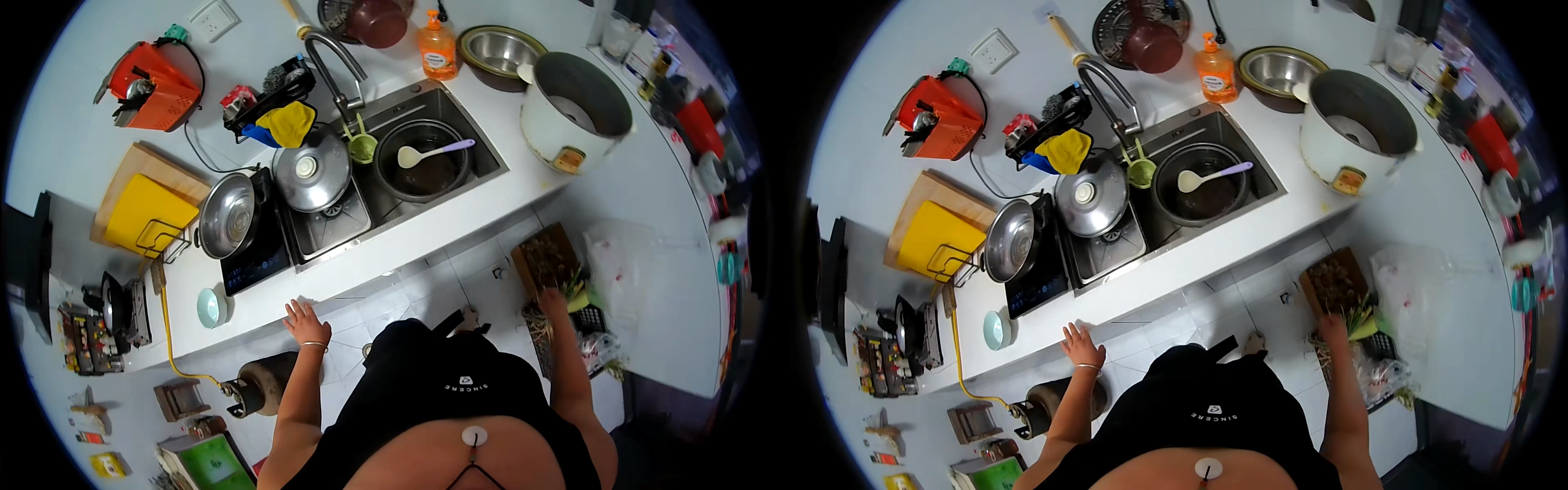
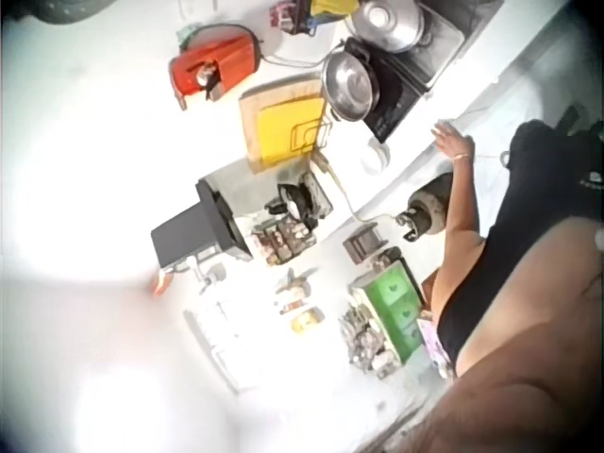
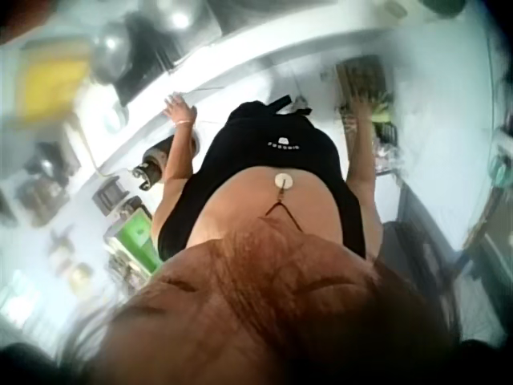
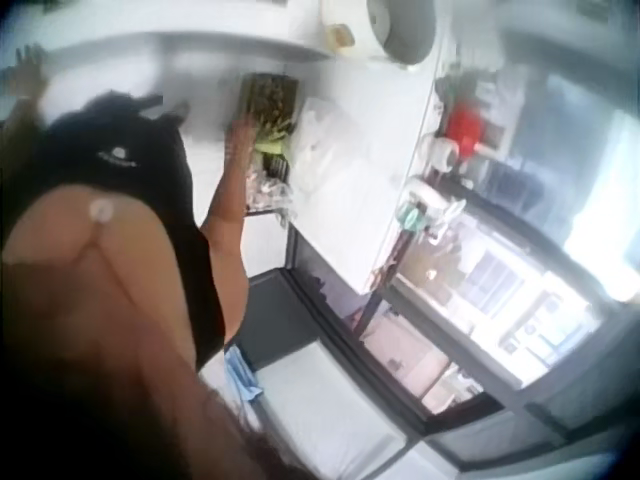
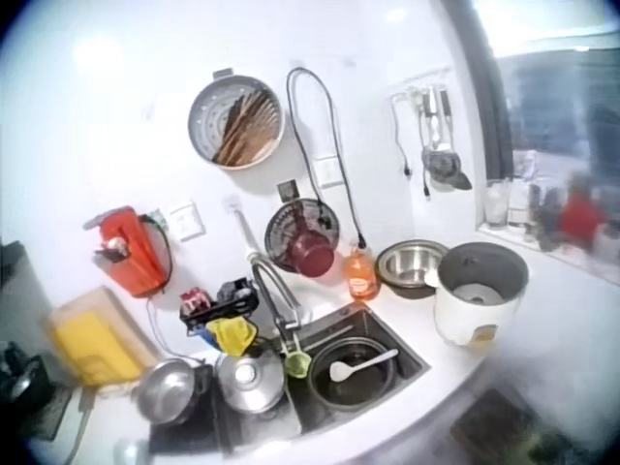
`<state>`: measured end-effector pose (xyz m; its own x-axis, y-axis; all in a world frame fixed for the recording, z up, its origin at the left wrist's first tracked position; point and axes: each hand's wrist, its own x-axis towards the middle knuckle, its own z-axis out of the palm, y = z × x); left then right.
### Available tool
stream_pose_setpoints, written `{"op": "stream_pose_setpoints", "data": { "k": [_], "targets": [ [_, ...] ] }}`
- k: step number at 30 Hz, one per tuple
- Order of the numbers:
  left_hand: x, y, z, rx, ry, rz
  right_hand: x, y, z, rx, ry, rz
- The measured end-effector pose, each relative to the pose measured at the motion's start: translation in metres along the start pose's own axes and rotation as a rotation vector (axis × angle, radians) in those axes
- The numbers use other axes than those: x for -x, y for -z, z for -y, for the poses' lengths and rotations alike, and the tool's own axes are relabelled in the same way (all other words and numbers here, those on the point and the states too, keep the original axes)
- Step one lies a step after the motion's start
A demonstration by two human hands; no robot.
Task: The person washes a rice cooker pot, a ladle, and a strainer using a sponge and water at a sink, then wipes the stove and counter with a cloth.
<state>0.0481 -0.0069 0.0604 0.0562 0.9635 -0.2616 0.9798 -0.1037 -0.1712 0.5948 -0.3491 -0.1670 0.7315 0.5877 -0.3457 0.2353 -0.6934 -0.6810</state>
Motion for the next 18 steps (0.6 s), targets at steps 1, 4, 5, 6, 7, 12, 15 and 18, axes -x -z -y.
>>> {"op": "stream_pose_setpoints", "data": {
  "k": [1, 4, 5, 6, 7, 12, 15, 18],
  "targets": [
    [0.018, -0.003, 0.023, 0.005, 0.065, -0.061, -0.008, 0.01, 0.117, -0.024, 0.14, 0.082],
    [-0.01, 0.003, -0.015, 0.135, 0.002, -0.095, -0.064, 0.036, 0.222, -0.352, 0.292, 0.066],
    [-0.024, 0.008, -0.024, 0.147, -0.02, -0.117, -0.082, 0.032, 0.253, -0.426, 0.355, 0.086],
    [-0.032, 0.009, -0.031, 0.189, -0.044, -0.18, -0.089, 0.022, 0.287, -0.501, 0.414, 0.12],
    [-0.042, 0.012, -0.039, 0.251, -0.084, -0.244, -0.09, 0.014, 0.318, -0.518, 0.436, 0.142],
    [-0.135, 0.092, -0.072, 0.508, -0.4, -0.671, -0.086, -0.034, 0.386, 0.084, 0.704, 0.266],
    [-0.202, 0.166, -0.093, 0.64, -0.463, -0.829, -0.101, -0.045, 0.391, 0.287, 0.863, 0.328],
    [-0.262, 0.243, -0.105, 0.681, -0.513, -0.995, -0.11, -0.042, 0.405, 0.334, 0.783, 0.394]
  ]
}}
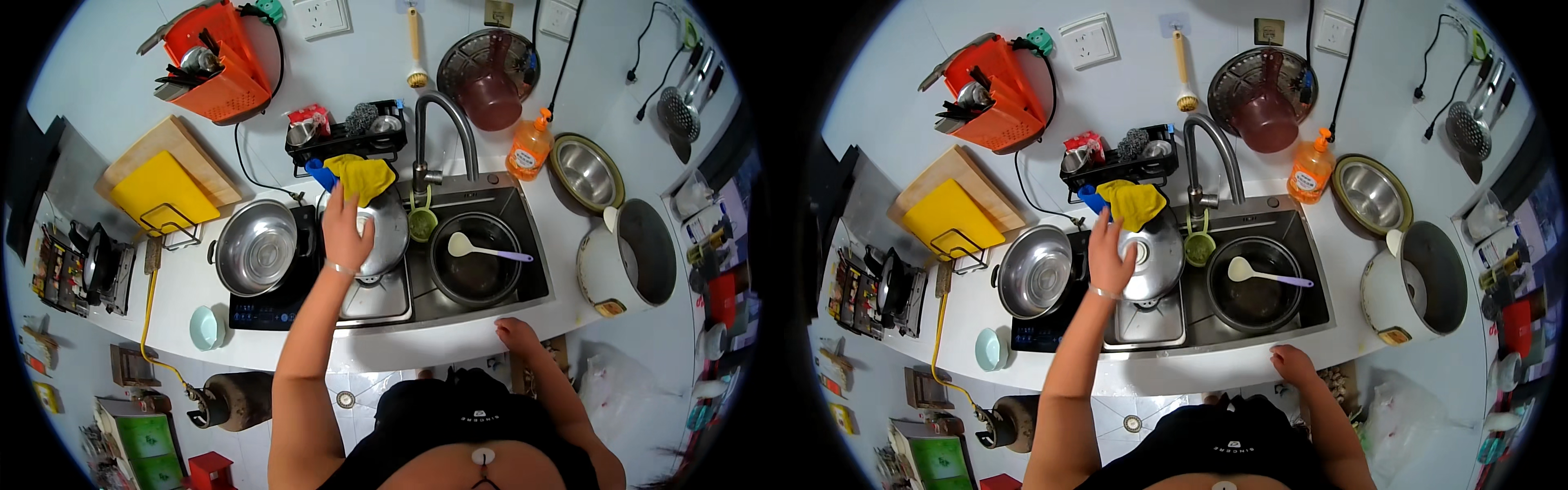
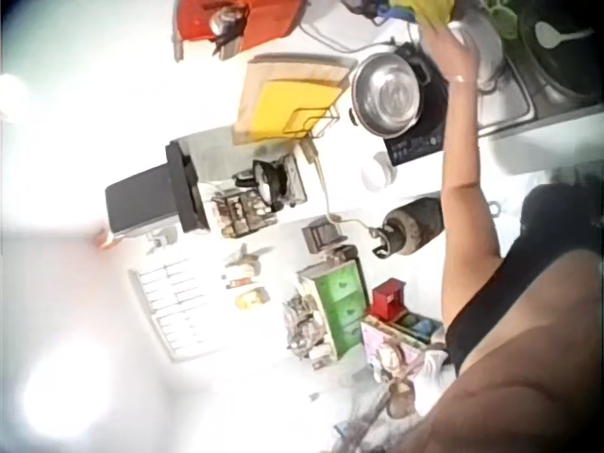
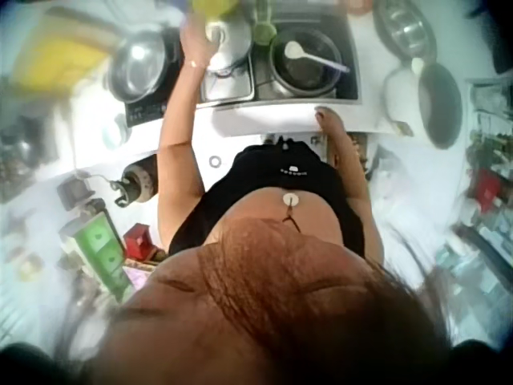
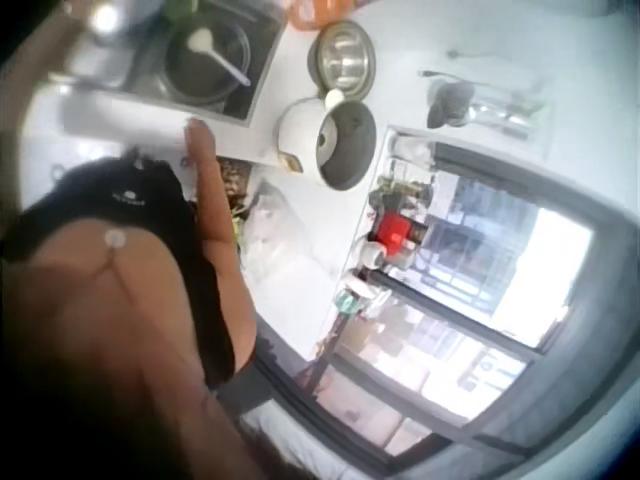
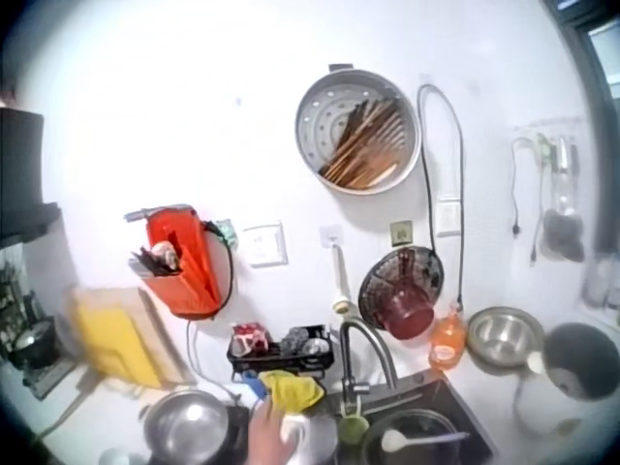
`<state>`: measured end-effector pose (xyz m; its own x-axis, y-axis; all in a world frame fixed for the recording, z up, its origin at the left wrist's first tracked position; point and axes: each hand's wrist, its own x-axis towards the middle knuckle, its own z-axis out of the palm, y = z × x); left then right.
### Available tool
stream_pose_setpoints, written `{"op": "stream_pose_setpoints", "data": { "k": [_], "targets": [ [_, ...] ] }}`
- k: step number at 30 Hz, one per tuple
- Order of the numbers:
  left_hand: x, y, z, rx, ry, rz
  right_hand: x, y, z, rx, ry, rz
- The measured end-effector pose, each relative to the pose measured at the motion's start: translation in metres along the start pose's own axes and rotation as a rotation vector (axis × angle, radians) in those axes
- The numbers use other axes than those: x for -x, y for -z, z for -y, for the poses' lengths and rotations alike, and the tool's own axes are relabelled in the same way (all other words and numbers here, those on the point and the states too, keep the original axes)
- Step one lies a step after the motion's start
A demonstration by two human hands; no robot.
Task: The person washes a rice cooker pot, a ladle, and a strainer using a sponge and water at a sink, then wipes the stove and counter with a cloth.
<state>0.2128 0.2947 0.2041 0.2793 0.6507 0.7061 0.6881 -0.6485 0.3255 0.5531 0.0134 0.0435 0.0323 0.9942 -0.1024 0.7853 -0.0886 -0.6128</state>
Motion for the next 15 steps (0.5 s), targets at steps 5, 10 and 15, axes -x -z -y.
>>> {"op": "stream_pose_setpoints", "data": {
  "k": [5, 10, 15],
  "targets": [
    [-0.095, -0.02, 0.043, 0.024, 0.079, -0.051, -0.014, 0.002, 0.003, -0.056, -0.107, 0.077],
    [-0.078, -0.027, 0.066, -0.039, 0.391, -0.107, -0.038, 0.019, -0.01, -0.125, 0.008, -0.103],
    [-0.071, -0.028, 0.058, -0.071, 0.289, -0.072, -0.096, 0.052, -0.042, 0.064, 0.072, -0.134]
  ]
}}
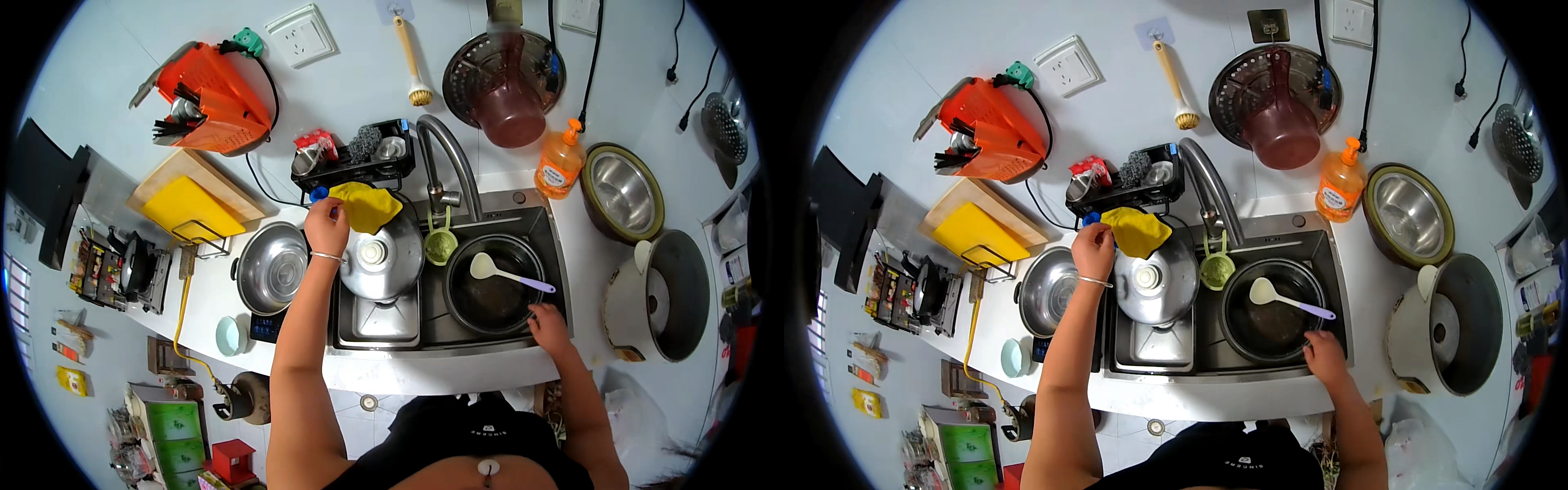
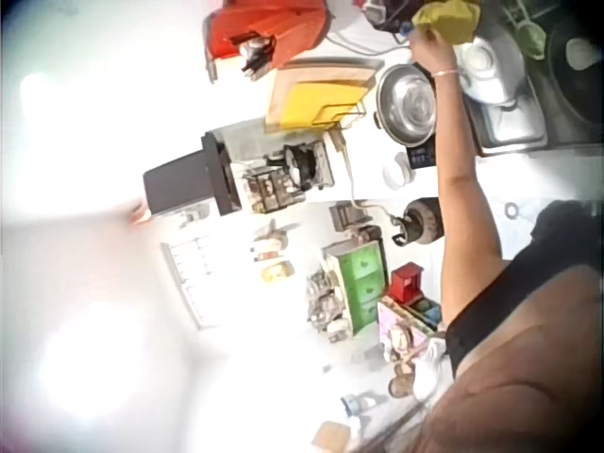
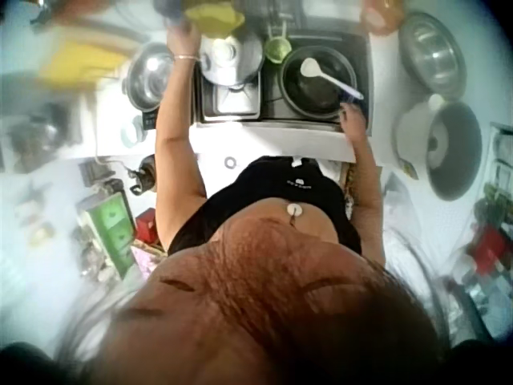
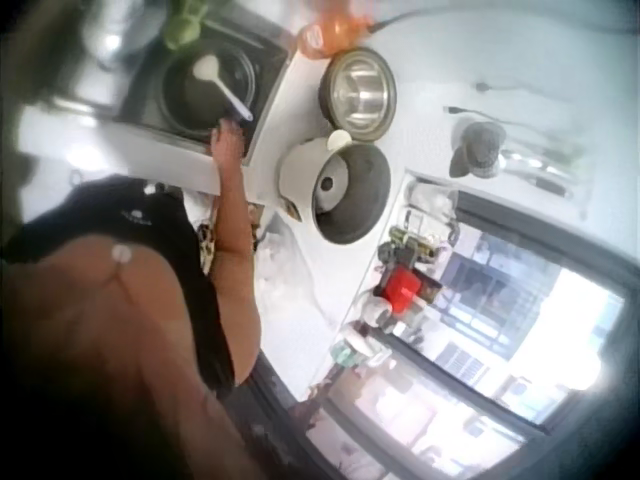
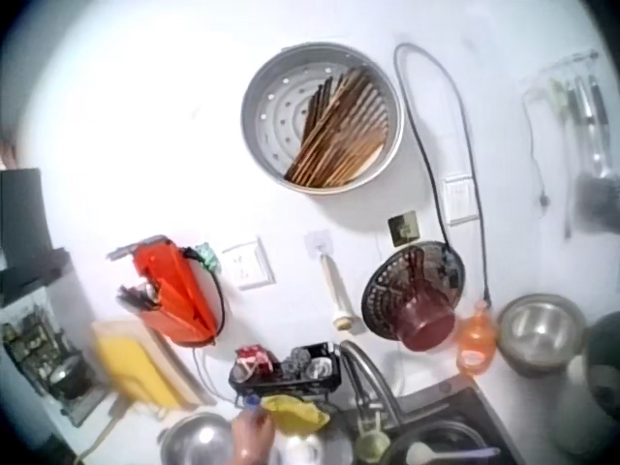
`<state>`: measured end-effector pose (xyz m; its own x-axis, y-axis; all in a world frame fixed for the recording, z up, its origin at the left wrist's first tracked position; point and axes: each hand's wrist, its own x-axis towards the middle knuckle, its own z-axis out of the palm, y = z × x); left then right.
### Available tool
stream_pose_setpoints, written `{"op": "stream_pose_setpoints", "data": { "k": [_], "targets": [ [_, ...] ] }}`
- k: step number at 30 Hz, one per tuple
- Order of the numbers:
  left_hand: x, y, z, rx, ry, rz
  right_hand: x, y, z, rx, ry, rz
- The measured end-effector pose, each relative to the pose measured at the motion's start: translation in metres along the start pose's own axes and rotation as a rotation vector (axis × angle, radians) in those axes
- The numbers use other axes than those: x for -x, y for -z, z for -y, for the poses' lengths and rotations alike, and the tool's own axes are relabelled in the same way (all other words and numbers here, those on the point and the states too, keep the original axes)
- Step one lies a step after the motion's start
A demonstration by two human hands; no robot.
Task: The person washes a rice cooker pot, a ladle, and a strainer using a sponge and water at a sink, then wipes the stove and counter with a cloth.
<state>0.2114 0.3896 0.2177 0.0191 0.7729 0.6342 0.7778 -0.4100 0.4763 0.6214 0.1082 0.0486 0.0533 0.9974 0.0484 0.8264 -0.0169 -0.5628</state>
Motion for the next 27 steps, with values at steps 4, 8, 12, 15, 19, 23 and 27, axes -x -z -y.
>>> {"op": "stream_pose_setpoints", "data": {
  "k": [4, 8, 12, 15, 19, 23, 27],
  "targets": [
    [-0.02, -0.007, -0.035, 0.036, -0.077, -0.01, -0.058, -0.004, -0.027, 0.255, 0.09, 0.005],
    [-0.018, -0.012, -0.037, 0.088, -0.003, 0.076, -0.082, -0.042, -0.052, 0.413, -0.011, 0.186],
    [-0.002, -0.005, -0.011, 0.069, 0.255, 0.062, -0.08, -0.046, -0.046, 0.475, -0.155, 0.355],
    [0.01, -0.005, 0.023, -0.048, 0.161, 0.086, -0.072, -0.052, -0.033, 0.422, -0.2, 0.261],
    [0.056, -0.017, 0.017, 0.05, 0.161, 0.161, -0.07, -0.074, -0.013, 0.291, -0.189, 0.344],
    [0.129, -0.052, -0.024, 0.105, -0.027, 0.467, -0.055, -0.103, -0.015, 0.108, -0.293, 0.363],
    [0.218, -0.07, -0.052, 0.343, 0.282, 0.874, -0.051, -0.118, -0.026, -0.119, -0.318, 0.461]
  ]
}}
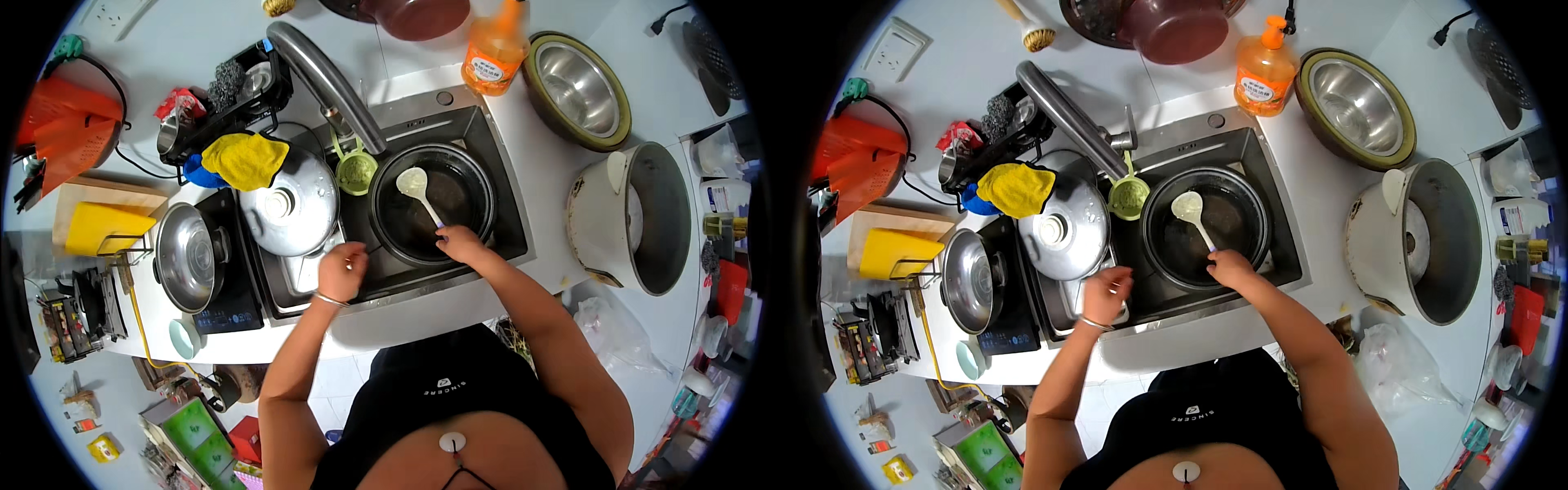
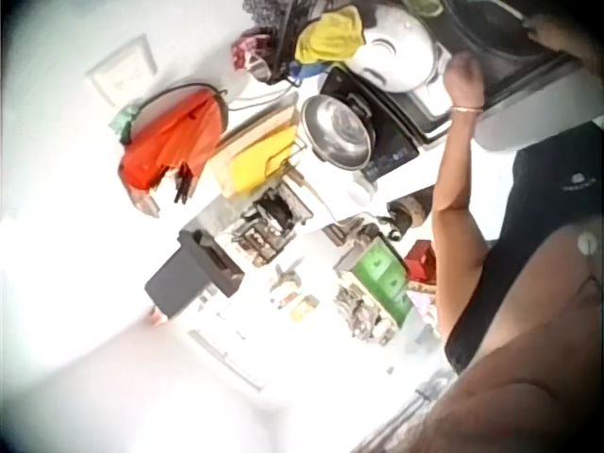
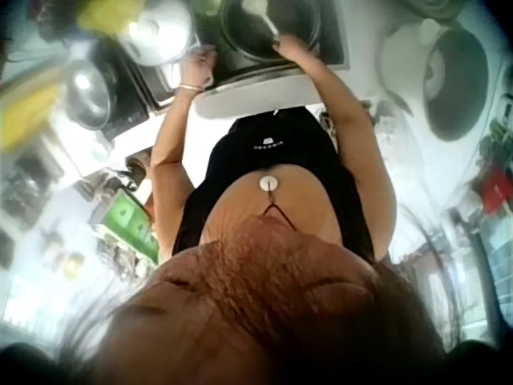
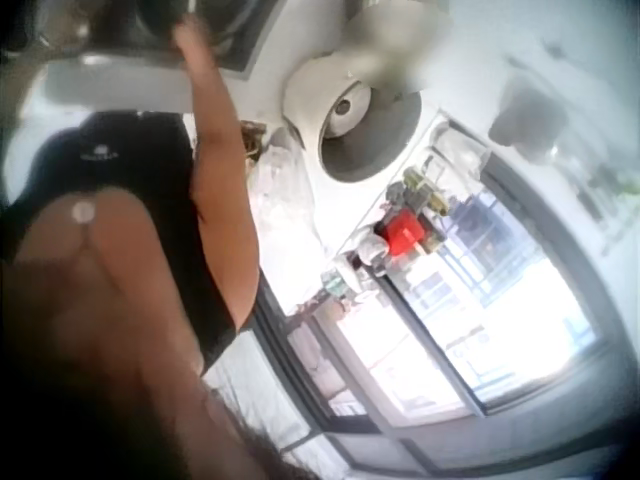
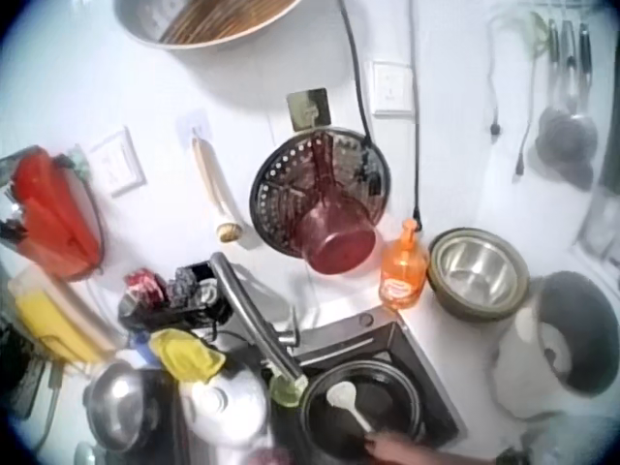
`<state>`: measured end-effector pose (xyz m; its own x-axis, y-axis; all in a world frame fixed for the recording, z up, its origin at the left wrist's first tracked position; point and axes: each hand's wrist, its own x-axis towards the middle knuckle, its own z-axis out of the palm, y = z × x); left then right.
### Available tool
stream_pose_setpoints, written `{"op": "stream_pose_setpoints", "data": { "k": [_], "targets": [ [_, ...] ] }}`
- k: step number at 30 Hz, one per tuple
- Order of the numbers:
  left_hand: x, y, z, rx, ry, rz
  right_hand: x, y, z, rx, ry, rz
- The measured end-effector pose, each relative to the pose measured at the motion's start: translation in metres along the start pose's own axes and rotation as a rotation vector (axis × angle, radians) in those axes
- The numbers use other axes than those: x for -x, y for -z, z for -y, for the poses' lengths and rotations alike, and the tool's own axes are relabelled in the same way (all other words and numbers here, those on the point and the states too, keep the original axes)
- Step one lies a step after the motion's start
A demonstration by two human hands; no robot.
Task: The person washes a rice cooker pot, a ladle, and a strainer using a sponge and water at a sink, then wipes the stove and counter with a cloth.
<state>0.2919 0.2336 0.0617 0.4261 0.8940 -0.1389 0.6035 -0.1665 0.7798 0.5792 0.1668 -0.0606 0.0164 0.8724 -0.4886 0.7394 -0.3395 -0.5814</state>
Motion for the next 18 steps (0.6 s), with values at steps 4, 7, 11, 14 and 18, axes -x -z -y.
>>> {"op": "stream_pose_setpoints", "data": {
  "k": [4, 7, 11, 14, 18],
  "targets": [
    [0.022, -0.087, 0.043, 0.521, 0.619, 0.071, 0.006, 0.013, 0.034, -0.597, -0.126, 0.121],
    [-0.008, -0.108, 0.027, 1.048, 1.05, 0.053, 0.016, 0.027, 0.038, -0.293, 0.113, -0.289],
    [-0.045, -0.138, 0.074, 1.157, 1.14, 0.08, 0.034, 0.052, 0.028, -0.541, 0.078, -0.675],
    [-0.06, -0.149, 0.08, 1.015, 1.166, 0.175, 0.056, 0.063, -0.006, -0.565, -0.006, -0.806],
    [-0.065, -0.143, 0.085, 1.022, 1.108, 0.186, 0.072, 0.069, -0.039, -0.874, -0.084, -0.785]
  ]
}}
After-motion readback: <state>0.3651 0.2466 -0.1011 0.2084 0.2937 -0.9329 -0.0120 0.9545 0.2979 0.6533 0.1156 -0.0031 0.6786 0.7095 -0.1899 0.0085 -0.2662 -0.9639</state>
